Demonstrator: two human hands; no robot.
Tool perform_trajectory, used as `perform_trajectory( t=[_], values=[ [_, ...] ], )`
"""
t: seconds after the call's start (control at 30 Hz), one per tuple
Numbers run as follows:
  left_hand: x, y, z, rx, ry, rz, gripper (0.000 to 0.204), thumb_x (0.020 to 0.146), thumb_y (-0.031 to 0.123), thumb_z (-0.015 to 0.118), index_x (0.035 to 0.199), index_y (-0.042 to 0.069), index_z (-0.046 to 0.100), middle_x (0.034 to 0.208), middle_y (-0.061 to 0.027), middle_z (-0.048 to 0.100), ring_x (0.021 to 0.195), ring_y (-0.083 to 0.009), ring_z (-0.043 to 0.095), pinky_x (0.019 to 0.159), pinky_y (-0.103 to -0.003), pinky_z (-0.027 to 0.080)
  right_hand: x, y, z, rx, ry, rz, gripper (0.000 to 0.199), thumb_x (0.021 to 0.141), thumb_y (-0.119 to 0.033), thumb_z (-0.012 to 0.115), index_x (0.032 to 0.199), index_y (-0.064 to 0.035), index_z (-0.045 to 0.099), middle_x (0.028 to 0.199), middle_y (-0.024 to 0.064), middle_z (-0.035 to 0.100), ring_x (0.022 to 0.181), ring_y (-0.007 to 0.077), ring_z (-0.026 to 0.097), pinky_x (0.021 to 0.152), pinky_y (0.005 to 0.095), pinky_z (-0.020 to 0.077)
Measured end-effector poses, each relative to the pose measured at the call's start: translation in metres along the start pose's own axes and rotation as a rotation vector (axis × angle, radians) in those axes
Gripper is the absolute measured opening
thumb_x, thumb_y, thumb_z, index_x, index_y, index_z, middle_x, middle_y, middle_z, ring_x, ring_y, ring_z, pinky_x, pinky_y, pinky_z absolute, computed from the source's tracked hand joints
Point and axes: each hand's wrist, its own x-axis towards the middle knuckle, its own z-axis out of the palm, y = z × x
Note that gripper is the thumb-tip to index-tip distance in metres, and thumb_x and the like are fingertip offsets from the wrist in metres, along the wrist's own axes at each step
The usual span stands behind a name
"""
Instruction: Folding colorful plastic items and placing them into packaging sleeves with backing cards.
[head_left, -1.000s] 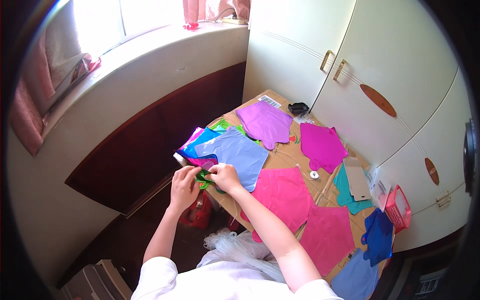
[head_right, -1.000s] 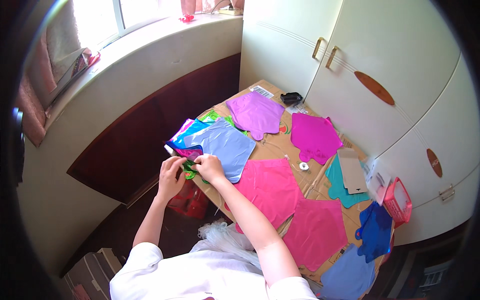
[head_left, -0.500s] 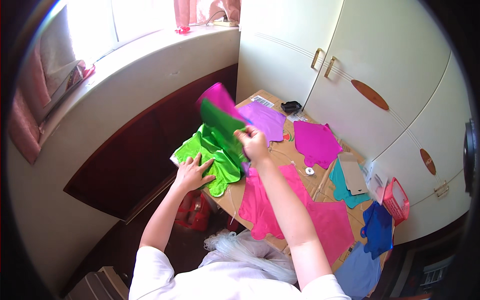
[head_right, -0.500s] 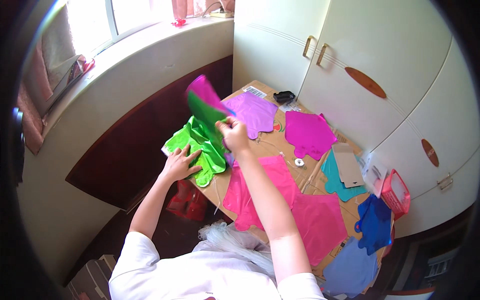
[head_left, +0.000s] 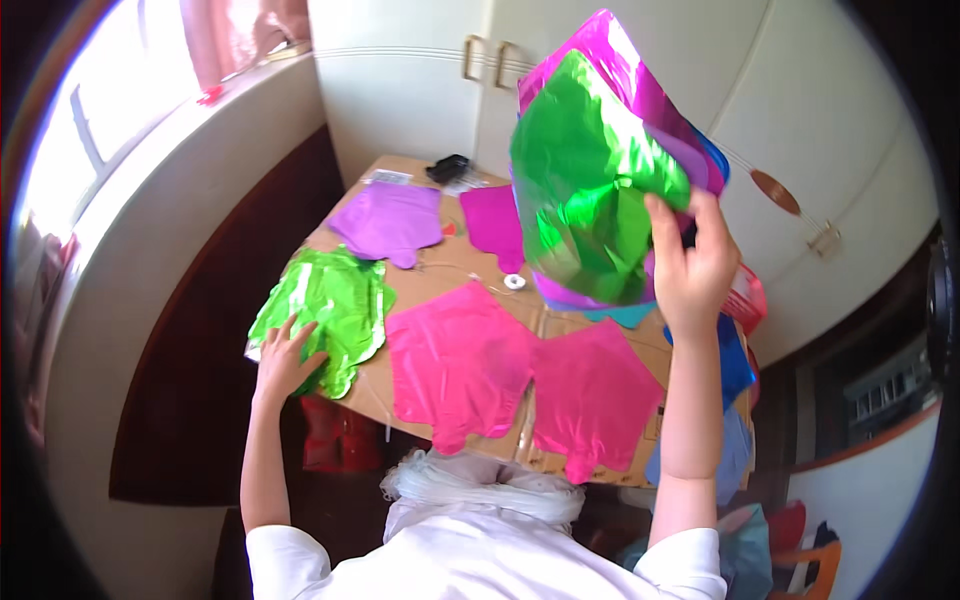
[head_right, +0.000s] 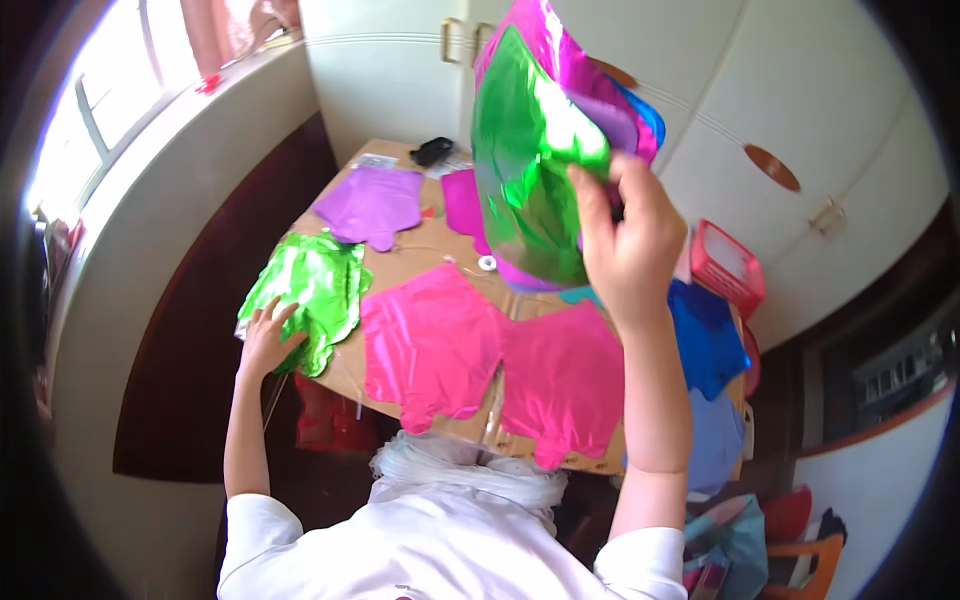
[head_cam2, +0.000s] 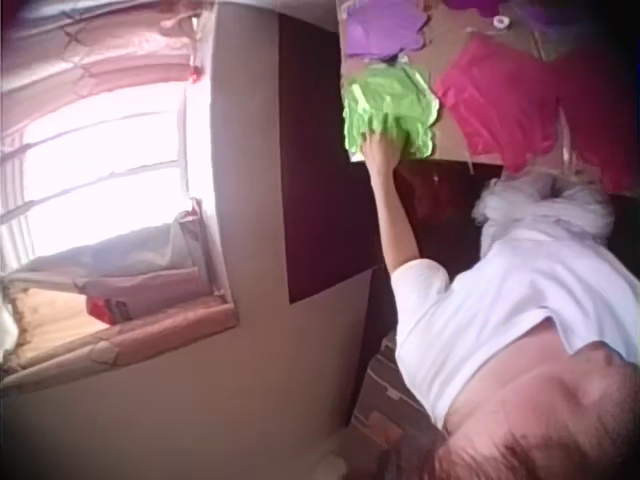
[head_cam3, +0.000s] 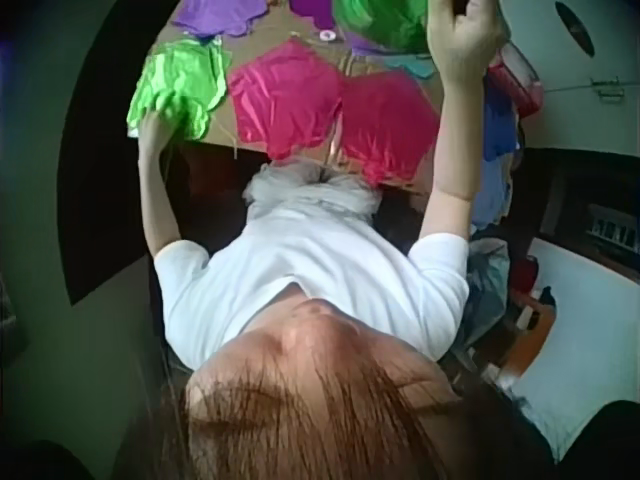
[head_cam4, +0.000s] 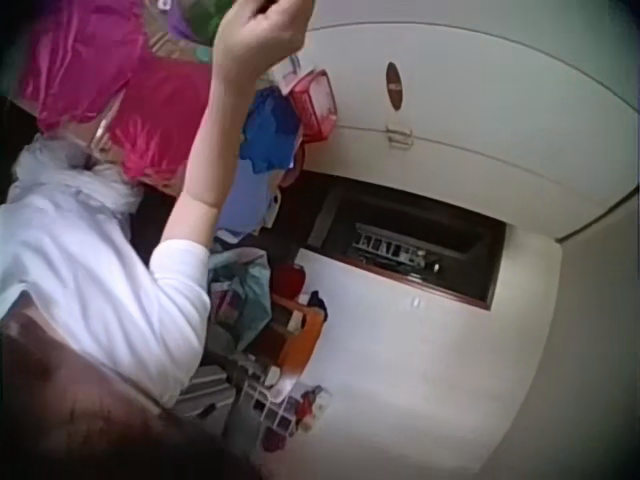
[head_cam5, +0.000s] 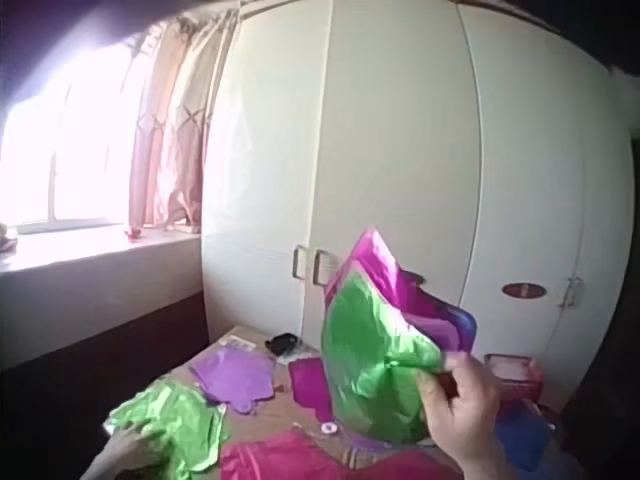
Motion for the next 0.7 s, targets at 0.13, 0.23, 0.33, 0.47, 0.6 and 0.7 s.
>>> perform_trajectory(
  t=[0.13, 0.23, 0.33, 0.47, 0.6, 0.7],
  values=[
    [-0.009, 0.057, -0.012, -0.208, 0.214, 0.134, 0.050, 0.078, 0.018, 0.071, 0.125, 0.010, 0.054, 0.133, -0.0157, 0.046, 0.117, -0.0350, 0.044, 0.097, -0.044, 0.039, -0.058, -0.021, -0.055, -0.474, -0.184, -0.645, 0.011, 0.074, -0.002, 0.066, 0.083, -0.0029, 0.060, 0.077, 0.0113, 0.059, 0.061, 0.0217, 0.056, 0.050, 0.0341, 0.0424],
    [-0.021, 0.124, -0.005, -0.696, 0.044, 0.220, 0.048, 0.080, 0.009, 0.068, 0.126, 0.007, 0.052, 0.125, -0.0140, 0.052, 0.110, -0.0311, 0.052, 0.092, -0.039, 0.044, -0.113, -0.044, -0.061, -0.370, -0.533, -0.588, 0.009, 0.075, -0.010, 0.063, 0.080, -0.0033, 0.060, 0.079, 0.0125, 0.060, 0.067, 0.0198, 0.056, 0.055, 0.0290, 0.0419],
    [-0.035, 0.189, 0.016, -1.428, -0.458, 0.205, 0.041, 0.092, 0.013, 0.058, 0.129, 0.001, 0.047, 0.121, -0.0106, 0.053, 0.106, -0.0245, 0.057, 0.093, -0.035, 0.046, -0.186, -0.031, -0.051, -0.375, -0.685, -0.524, 0.011, 0.075, -0.011, 0.064, 0.083, -0.0035, 0.062, 0.083, 0.0131, 0.063, 0.067, 0.0193, 0.056, 0.058, 0.0284, 0.0438],
    [-0.041, 0.243, 0.038, -1.888, -0.875, -0.176, 0.045, 0.098, 0.022, 0.049, 0.135, 0.000, 0.037, 0.122, -0.0112, 0.052, 0.109, -0.0223, 0.057, 0.094, -0.037, 0.047, -0.251, -0.024, -0.044, -0.354, -0.743, -0.349, 0.010, 0.074, -0.012, 0.064, 0.081, -0.0049, 0.063, 0.087, 0.0120, 0.064, 0.070, 0.0185, 0.057, 0.060, 0.0281, 0.0438],
    [-0.034, 0.260, 0.049, -1.726, -0.831, -0.324, 0.040, 0.099, 0.024, 0.048, 0.131, 0.001, 0.039, 0.117, -0.0112, 0.055, 0.100, -0.0202, 0.061, 0.083, -0.035, 0.053, -0.273, -0.031, -0.050, -0.316, -0.802, -0.213, 0.014, 0.074, -0.018, 0.064, 0.085, -0.0082, 0.065, 0.095, 0.0111, 0.064, 0.080, 0.0200, 0.058, 0.068, 0.0306, 0.0450],
    [-0.017, 0.273, 0.023, -1.488, -0.758, -0.189, 0.029, 0.097, 0.016, 0.051, 0.120, 0.001, 0.044, 0.104, -0.0106, 0.060, 0.092, -0.0189, 0.064, 0.073, -0.032, 0.057, -0.272, -0.027, -0.059, -0.155, -0.783, -0.126, 0.020, 0.079, -0.027, 0.065, 0.091, -0.0105, 0.064, 0.107, 0.0152, 0.061, 0.096, 0.0255, 0.057, 0.080, 0.0354, 0.0449]
  ],
)
